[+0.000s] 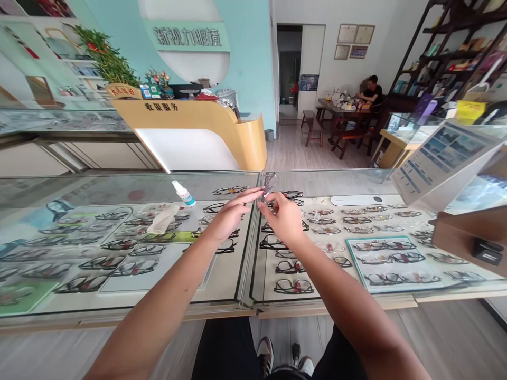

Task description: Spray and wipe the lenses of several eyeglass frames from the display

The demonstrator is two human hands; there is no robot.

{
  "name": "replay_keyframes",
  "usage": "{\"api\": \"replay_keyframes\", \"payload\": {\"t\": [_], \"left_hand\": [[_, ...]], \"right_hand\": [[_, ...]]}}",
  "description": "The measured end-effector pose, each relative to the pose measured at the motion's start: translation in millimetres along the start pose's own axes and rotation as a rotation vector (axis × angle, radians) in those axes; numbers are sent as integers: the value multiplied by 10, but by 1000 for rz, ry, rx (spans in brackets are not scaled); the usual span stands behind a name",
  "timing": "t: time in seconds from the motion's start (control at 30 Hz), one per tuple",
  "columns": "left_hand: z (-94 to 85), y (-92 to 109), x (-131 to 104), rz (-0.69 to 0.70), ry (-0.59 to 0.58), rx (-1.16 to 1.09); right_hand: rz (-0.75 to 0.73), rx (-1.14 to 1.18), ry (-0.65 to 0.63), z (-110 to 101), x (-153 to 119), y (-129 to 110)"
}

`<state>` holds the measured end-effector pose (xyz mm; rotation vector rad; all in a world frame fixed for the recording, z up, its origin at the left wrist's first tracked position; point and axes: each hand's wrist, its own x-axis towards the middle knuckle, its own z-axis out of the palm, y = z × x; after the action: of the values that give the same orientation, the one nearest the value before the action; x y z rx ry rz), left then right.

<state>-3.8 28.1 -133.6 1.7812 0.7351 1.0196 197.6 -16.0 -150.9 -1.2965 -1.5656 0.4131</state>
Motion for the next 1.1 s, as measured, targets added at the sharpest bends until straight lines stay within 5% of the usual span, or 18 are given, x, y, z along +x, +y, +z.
{"api": "replay_keyframes", "payload": {"t": [0.37,0.6,1.1], "left_hand": [[36,38,-21,13,94,-14],[25,-64,8,-26,305,-56],[41,-116,31,-39,175,-157]], "right_hand": [[66,175,10,-32,32,4],[47,475,-213,-62,87,-7],[84,638,-305,-88,105,-30]]}}
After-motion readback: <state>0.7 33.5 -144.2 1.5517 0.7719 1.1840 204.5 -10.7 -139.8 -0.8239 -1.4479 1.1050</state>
